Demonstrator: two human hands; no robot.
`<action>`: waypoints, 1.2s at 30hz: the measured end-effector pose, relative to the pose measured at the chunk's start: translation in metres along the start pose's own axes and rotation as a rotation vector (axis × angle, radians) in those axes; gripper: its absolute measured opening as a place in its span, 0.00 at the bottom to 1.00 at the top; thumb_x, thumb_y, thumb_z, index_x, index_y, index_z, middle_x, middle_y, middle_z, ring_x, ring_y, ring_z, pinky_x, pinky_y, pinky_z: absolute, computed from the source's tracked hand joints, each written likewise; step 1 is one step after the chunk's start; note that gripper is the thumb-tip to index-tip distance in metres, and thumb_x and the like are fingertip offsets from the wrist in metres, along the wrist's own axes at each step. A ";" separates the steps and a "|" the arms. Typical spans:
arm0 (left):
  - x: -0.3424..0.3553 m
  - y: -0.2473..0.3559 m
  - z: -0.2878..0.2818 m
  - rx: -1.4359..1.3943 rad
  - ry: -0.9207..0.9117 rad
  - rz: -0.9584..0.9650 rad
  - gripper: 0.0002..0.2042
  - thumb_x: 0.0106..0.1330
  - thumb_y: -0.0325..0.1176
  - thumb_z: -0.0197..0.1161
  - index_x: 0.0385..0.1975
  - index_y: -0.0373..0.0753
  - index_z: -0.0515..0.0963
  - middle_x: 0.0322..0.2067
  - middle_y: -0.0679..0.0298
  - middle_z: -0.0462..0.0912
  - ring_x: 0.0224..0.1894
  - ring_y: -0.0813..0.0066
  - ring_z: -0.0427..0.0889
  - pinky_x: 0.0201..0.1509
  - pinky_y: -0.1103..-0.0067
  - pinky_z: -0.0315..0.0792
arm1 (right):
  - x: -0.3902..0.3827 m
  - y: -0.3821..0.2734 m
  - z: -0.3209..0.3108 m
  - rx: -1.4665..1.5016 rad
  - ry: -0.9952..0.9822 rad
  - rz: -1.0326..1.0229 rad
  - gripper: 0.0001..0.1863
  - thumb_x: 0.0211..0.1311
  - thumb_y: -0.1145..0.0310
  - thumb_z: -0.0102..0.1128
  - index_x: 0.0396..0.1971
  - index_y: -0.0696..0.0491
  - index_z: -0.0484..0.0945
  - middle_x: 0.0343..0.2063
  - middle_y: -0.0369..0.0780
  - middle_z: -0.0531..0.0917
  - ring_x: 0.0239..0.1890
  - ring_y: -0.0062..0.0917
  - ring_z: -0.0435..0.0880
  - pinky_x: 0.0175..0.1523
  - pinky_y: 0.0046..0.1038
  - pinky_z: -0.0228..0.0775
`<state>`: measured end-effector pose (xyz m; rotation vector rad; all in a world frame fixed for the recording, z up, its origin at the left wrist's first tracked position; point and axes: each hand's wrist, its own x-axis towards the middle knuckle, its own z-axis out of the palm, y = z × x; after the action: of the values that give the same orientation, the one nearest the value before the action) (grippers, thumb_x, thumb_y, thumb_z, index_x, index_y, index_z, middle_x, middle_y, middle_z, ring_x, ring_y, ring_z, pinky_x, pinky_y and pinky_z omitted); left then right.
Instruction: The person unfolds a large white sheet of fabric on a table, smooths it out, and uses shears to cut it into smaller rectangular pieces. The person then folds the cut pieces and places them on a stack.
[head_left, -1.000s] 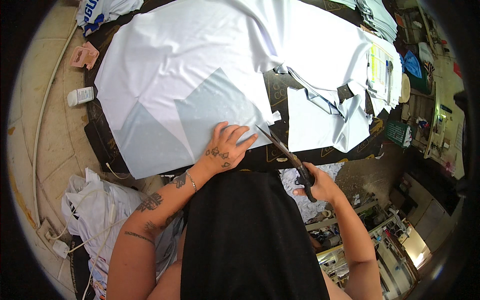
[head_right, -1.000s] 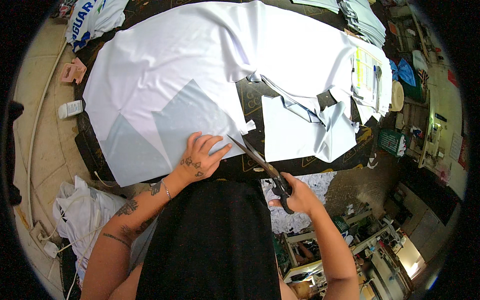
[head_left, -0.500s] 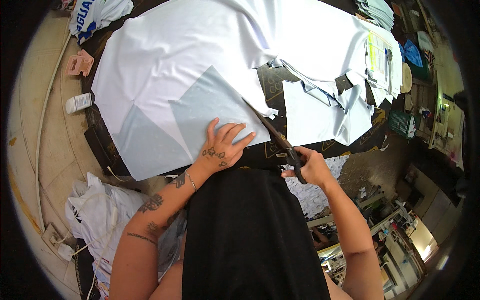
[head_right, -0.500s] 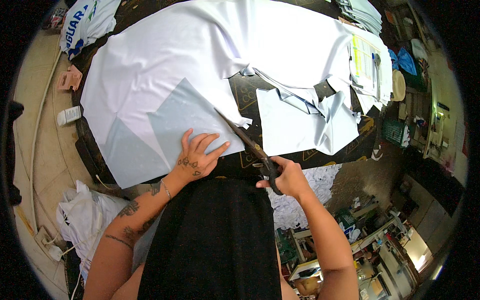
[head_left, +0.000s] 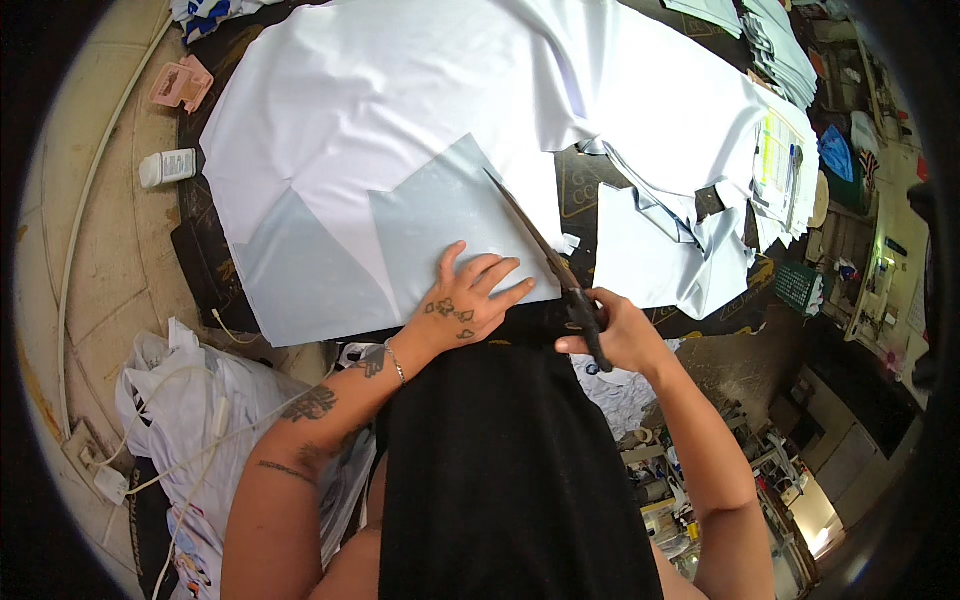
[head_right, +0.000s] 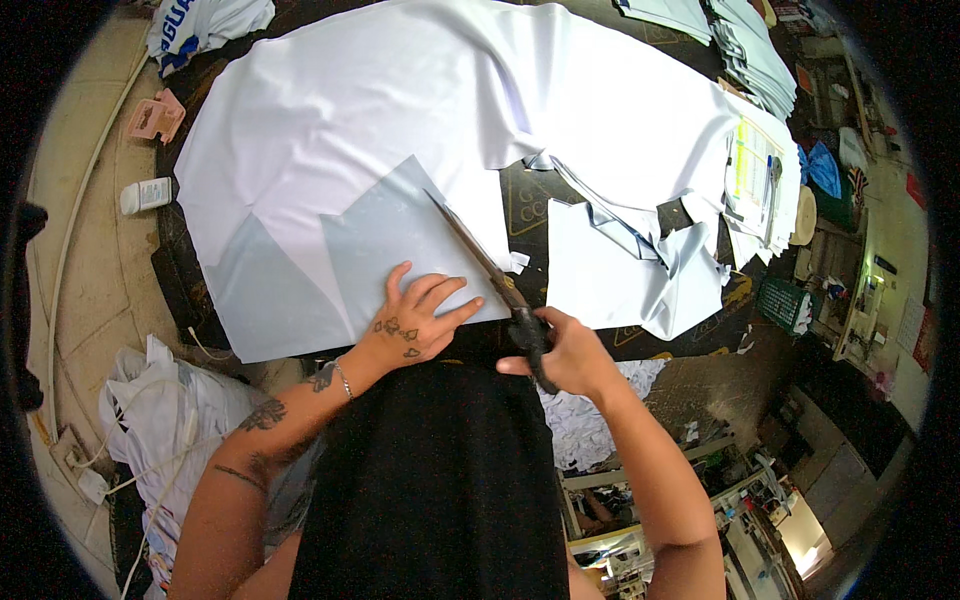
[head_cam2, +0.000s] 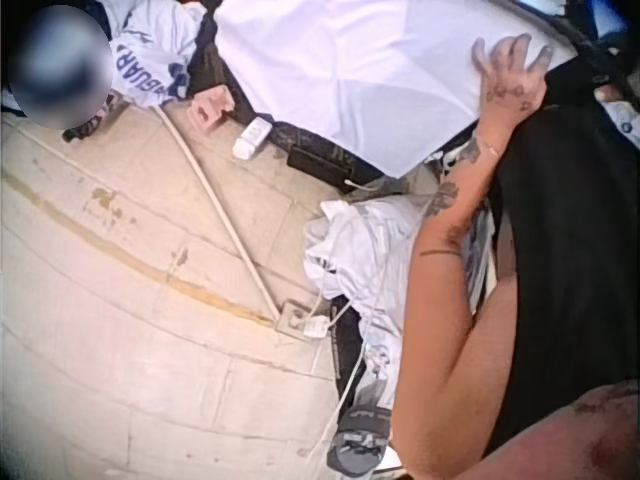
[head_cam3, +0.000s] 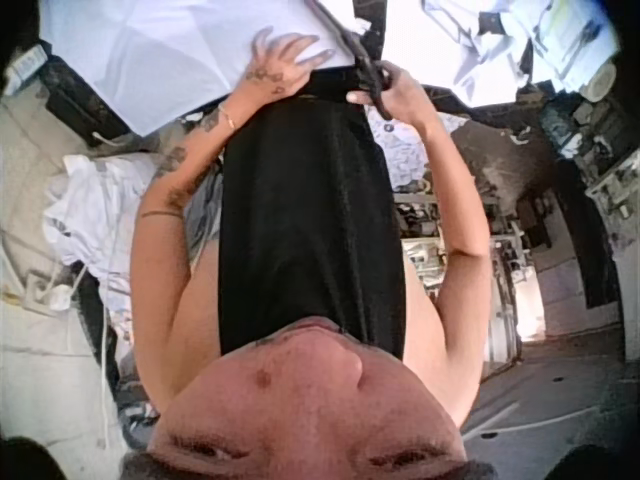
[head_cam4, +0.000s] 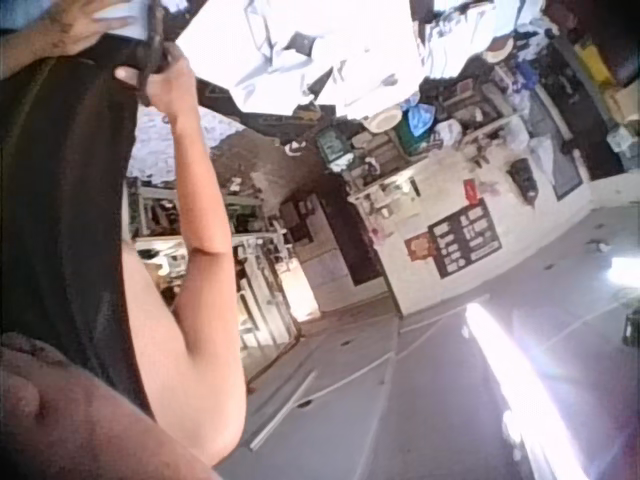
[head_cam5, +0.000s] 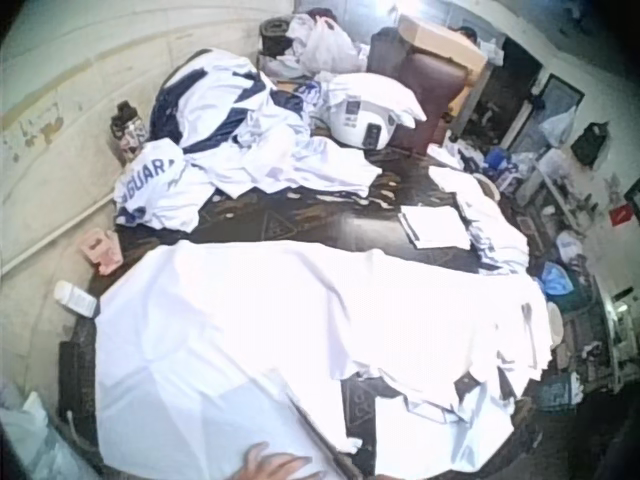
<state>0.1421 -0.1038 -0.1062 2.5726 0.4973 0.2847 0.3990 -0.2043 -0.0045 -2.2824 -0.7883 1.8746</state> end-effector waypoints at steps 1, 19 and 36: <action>0.000 0.000 0.000 -0.008 -0.003 -0.006 0.29 0.58 0.36 0.72 0.64 0.59 0.81 0.63 0.68 0.75 0.66 0.67 0.69 0.76 0.45 0.48 | 0.004 -0.002 0.009 0.051 0.040 -0.096 0.43 0.40 0.47 0.91 0.50 0.65 0.85 0.35 0.45 0.90 0.37 0.27 0.88 0.48 0.30 0.79; 0.018 0.001 -0.012 -0.136 -0.013 -0.135 0.30 0.64 0.40 0.68 0.69 0.49 0.76 0.64 0.61 0.73 0.68 0.64 0.67 0.73 0.48 0.54 | 0.021 -0.088 -0.091 -0.239 -0.103 0.042 0.53 0.41 0.41 0.89 0.65 0.55 0.77 0.28 0.38 0.84 0.28 0.22 0.80 0.33 0.28 0.68; 0.036 0.009 0.014 0.181 0.170 -0.438 0.33 0.66 0.55 0.59 0.73 0.57 0.72 0.73 0.62 0.68 0.71 0.65 0.65 0.74 0.42 0.54 | 0.154 -0.277 -0.171 -1.226 -0.508 -0.494 0.34 0.38 0.59 0.93 0.45 0.56 0.84 0.37 0.43 0.92 0.39 0.36 0.90 0.48 0.35 0.79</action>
<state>0.1813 -0.1031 -0.1096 2.5338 1.1737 0.3144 0.4848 0.1452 0.0054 -1.5432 -2.8536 1.9212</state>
